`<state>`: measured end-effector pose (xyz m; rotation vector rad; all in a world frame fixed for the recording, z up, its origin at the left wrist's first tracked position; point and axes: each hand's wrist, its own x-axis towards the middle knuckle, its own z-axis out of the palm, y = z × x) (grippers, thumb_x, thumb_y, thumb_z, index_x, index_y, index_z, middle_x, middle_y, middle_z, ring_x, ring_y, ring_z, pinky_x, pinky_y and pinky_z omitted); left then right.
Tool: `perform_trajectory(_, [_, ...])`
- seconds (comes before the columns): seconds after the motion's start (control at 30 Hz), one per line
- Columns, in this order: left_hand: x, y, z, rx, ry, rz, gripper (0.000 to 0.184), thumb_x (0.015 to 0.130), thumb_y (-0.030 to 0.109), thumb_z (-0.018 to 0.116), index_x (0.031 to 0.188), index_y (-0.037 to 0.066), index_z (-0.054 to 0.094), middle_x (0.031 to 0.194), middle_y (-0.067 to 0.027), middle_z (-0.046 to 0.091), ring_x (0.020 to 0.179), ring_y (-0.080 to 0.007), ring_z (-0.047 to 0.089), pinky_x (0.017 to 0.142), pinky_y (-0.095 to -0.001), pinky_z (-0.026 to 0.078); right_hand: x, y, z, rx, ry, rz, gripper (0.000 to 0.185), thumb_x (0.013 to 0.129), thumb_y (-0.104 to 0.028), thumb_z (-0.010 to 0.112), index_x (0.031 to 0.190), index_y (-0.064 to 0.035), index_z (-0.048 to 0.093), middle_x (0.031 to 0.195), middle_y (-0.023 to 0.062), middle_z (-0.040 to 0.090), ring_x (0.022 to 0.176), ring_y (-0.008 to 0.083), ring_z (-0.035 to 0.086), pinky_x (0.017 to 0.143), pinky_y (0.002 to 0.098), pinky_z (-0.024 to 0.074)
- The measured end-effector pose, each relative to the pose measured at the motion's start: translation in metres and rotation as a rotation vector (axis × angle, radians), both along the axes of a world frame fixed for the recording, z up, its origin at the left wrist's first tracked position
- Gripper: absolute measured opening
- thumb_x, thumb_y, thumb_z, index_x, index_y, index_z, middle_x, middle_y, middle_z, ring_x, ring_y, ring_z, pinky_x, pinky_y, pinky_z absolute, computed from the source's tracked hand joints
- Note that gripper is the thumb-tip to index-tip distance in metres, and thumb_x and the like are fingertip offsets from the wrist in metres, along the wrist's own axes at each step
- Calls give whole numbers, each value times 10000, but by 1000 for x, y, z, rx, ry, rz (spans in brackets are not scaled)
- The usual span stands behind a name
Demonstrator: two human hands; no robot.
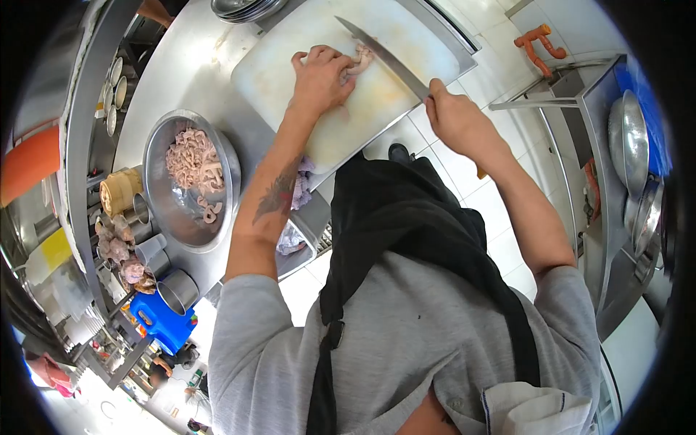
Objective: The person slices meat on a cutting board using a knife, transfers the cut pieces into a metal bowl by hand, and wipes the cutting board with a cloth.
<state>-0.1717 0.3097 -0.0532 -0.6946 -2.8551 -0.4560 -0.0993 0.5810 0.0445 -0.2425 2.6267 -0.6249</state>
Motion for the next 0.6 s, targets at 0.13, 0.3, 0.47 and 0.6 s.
perform_trajectory(0.13, [-17, 0, 8, 111, -170, 94, 317, 871, 265, 741, 1164, 146, 767, 1034, -55, 760, 943, -181, 699, 916, -440, 496, -7, 2, 10, 9, -38, -41, 260, 1078, -230, 444, 1103, 21, 508, 813, 314, 687, 796, 499, 690, 757, 591, 539])
perform_trajectory(0.3, [-32, -51, 24, 244, -265, 216, 242, 936, 226, 691, 1104, 66, 759, 1057, -94, 767, 790, -204, 732, 758, -334, 575, 0, 3, 6, -71, -57, -67, 250, 1071, -226, 466, 1096, 19, 511, 797, 318, 680, 776, 515, 679, 739, 604, 528])
perform_trajectory(0.47, [-7, -56, -11, 483, -255, 25, 250, 899, 147, 638, 1102, 47, 743, 1214, -153, 689, 1051, -318, 677, 908, -392, 547, 8, -9, -16, -81, -37, -24, 238, 1083, -236, 491, 1055, -1, 458, 742, 310, 655, 743, 505, 664, 700, 602, 492])
perform_trajectory(0.6, [7, -28, -23, 456, -132, 114, 253, 820, 160, 699, 1042, 40, 718, 1080, -162, 690, 992, -349, 658, 916, -420, 544, 4, -33, -14, -70, -43, 40, 244, 1066, -214, 476, 1092, 29, 492, 781, 318, 677, 764, 513, 680, 725, 603, 531])
